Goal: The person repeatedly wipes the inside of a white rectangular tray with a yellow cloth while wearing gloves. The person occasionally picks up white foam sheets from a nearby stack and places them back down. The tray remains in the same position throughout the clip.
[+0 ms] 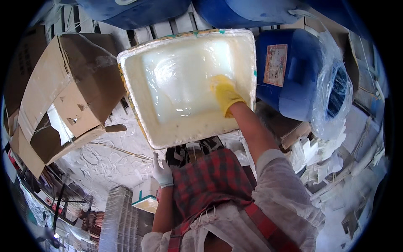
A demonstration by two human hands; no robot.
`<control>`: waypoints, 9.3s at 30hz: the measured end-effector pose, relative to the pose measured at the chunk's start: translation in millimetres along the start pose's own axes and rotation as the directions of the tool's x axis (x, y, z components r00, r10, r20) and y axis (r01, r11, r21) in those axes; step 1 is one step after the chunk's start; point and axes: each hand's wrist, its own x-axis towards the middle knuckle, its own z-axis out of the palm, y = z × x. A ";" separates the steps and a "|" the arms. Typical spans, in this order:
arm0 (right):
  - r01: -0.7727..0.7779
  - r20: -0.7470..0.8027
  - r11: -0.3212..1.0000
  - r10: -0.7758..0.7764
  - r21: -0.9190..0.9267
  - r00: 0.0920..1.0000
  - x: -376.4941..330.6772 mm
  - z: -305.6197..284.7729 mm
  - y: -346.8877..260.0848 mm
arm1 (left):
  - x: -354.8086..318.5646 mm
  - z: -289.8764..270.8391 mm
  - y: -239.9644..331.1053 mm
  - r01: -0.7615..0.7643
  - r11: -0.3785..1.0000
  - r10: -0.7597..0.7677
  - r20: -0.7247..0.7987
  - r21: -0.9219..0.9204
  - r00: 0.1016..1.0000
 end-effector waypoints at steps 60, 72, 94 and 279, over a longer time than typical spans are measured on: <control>0.291 -0.152 0.903 -0.350 -0.316 0.924 109.3 -54.4 -143.4 | 5.4 -7.0 -2.6 -0.013 0.999 0.016 0.062 -0.040 0.998; 0.246 0.123 0.771 -0.216 -0.588 0.969 100.7 -80.3 -171.0 | -2.8 -0.5 -7.9 0.031 0.998 -0.031 0.004 -0.045 1.000; 0.751 0.013 0.643 -0.759 -0.152 0.652 49.2 -115.3 -81.8 | 0.2 3.7 12.1 0.035 0.998 -0.036 -0.011 -0.059 0.999; 0.229 0.075 0.912 -0.269 0.340 0.960 -3.2 11.8 -60.5 | -9.1 0.9 -11.2 0.077 0.980 -0.064 0.080 -0.182 0.995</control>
